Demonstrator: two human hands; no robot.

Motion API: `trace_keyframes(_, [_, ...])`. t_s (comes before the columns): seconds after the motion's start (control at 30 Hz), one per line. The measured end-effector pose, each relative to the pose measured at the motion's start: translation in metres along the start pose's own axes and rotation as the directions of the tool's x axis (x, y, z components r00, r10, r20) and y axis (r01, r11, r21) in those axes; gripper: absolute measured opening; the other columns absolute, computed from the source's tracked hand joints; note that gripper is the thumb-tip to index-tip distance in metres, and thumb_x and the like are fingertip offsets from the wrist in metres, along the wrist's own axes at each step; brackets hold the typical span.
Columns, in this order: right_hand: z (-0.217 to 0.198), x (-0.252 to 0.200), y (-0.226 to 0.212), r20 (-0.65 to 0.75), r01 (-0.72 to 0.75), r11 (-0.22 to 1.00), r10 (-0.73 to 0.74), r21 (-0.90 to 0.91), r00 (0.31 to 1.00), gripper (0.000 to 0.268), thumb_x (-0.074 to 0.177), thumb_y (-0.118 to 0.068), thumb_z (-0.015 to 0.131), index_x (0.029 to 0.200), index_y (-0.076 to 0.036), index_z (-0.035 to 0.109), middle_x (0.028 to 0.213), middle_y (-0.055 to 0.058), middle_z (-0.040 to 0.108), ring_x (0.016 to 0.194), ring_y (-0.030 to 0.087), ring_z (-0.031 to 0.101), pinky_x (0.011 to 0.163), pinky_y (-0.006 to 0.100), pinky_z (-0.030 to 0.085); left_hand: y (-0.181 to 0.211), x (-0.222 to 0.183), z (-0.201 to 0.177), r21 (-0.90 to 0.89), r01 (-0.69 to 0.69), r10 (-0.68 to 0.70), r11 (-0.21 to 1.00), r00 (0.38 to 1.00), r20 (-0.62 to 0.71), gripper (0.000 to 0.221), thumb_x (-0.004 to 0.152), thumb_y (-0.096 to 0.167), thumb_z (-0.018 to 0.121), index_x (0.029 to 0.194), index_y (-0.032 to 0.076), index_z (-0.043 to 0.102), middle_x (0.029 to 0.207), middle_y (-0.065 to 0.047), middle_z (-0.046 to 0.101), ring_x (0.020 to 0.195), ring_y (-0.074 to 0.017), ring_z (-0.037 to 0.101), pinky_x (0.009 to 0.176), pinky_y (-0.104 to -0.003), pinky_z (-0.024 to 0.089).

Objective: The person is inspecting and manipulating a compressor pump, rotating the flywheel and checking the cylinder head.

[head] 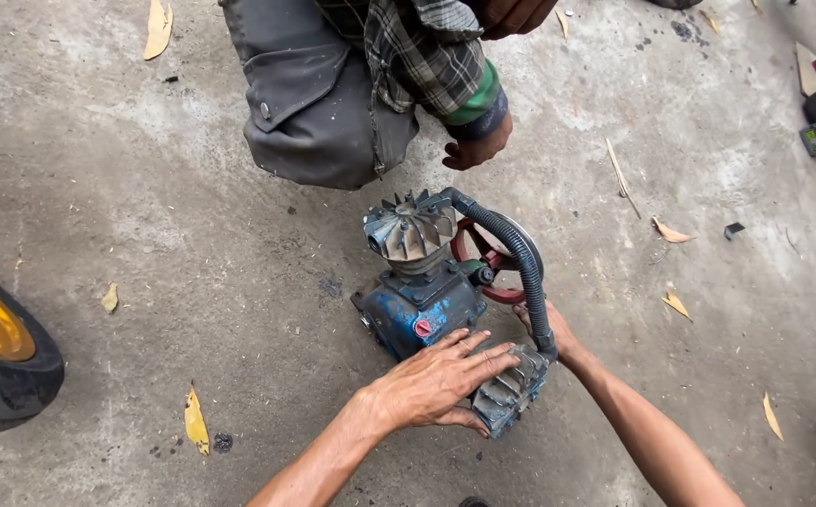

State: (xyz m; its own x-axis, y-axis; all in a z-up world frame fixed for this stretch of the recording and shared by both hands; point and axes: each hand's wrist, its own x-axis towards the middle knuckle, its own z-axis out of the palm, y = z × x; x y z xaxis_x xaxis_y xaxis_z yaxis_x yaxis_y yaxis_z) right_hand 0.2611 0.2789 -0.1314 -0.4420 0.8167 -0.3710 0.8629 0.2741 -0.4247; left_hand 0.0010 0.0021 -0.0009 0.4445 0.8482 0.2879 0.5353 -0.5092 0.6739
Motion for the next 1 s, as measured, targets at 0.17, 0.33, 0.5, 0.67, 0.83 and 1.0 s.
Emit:
trace_keyframes(0.17, [-0.033,0.061,-0.017,-0.088,0.165,0.973,-0.181,-0.159,0.98,0.052,0.098,-0.039,0.055,0.134,-0.003,0.062,0.128,0.025,0.069,0.113,0.042,0.068,0.091,0.054,0.055,0.002,-0.004,0.0,0.013,0.002,-0.002,1.0,1.0,0.008,0.101,0.086,0.055,0.07,0.163,0.011,0.021,0.17,-0.013,0.027,0.154,-0.0449,0.026,0.124,-0.057,0.021])
trace_keyframes(0.33, [-0.099,0.047,-0.183,-0.077,0.051,0.999,-0.052,-0.02,0.996,0.071,0.099,-0.071,0.027,0.112,-0.007,0.054,0.099,0.014,0.062,0.093,0.028,0.06,0.083,0.048,0.048,0.003,-0.003,0.005,0.05,-0.002,0.003,0.999,1.0,-0.026,0.101,0.084,0.053,0.074,0.162,0.011,0.025,0.168,-0.013,0.031,0.152,-0.0436,0.031,0.123,-0.055,0.024])
trace_keyframes(0.5, [-0.08,0.074,-0.246,0.221,-0.008,0.993,0.033,-0.115,0.975,0.105,0.079,-0.084,0.023,0.139,-0.003,0.054,0.144,0.025,0.056,0.131,0.042,0.057,0.111,0.068,0.042,0.003,-0.003,0.003,0.057,0.006,-0.005,0.998,1.0,-0.02,0.103,0.083,0.052,0.075,0.162,0.011,0.024,0.169,-0.014,0.031,0.153,-0.0429,0.03,0.123,-0.056,0.024])
trace_keyframes(0.67, [-0.054,0.084,-0.197,0.142,0.214,0.976,-0.208,-0.028,0.968,0.032,0.108,-0.009,0.049,0.08,0.0,0.06,0.073,0.015,0.069,0.058,0.023,0.069,0.047,0.032,0.058,0.002,-0.005,0.002,0.03,-0.004,0.005,1.0,1.0,-0.028,0.1,0.084,0.056,0.07,0.162,0.011,0.025,0.169,-0.013,0.031,0.154,-0.0436,0.031,0.123,-0.057,0.025])
trace_keyframes(0.83, [-0.032,-0.029,-0.088,-0.192,0.354,0.925,-0.325,0.141,0.926,0.04,0.098,-0.032,0.057,0.131,-0.009,0.063,0.12,0.013,0.07,0.112,0.025,0.063,0.096,0.044,0.046,-0.002,-0.005,0.006,0.081,-0.007,0.01,0.997,0.999,-0.037,0.1,0.084,0.057,0.069,0.162,0.011,0.026,0.169,-0.011,0.031,0.153,-0.0433,0.031,0.123,-0.056,0.025])
trace_keyframes(1.0, [-0.006,-0.03,0.05,0.215,0.33,0.873,-0.267,-0.358,0.939,0.04,0.097,-0.044,0.055,0.123,-0.02,0.072,0.144,0.014,0.054,0.113,0.042,0.06,0.091,0.057,0.053,0.0,-0.007,0.004,0.06,-0.012,0.015,0.998,0.999,-0.04,0.1,0.086,0.058,0.065,0.163,0.011,0.023,0.169,-0.014,0.032,0.154,-0.044,0.031,0.124,-0.057,0.025])
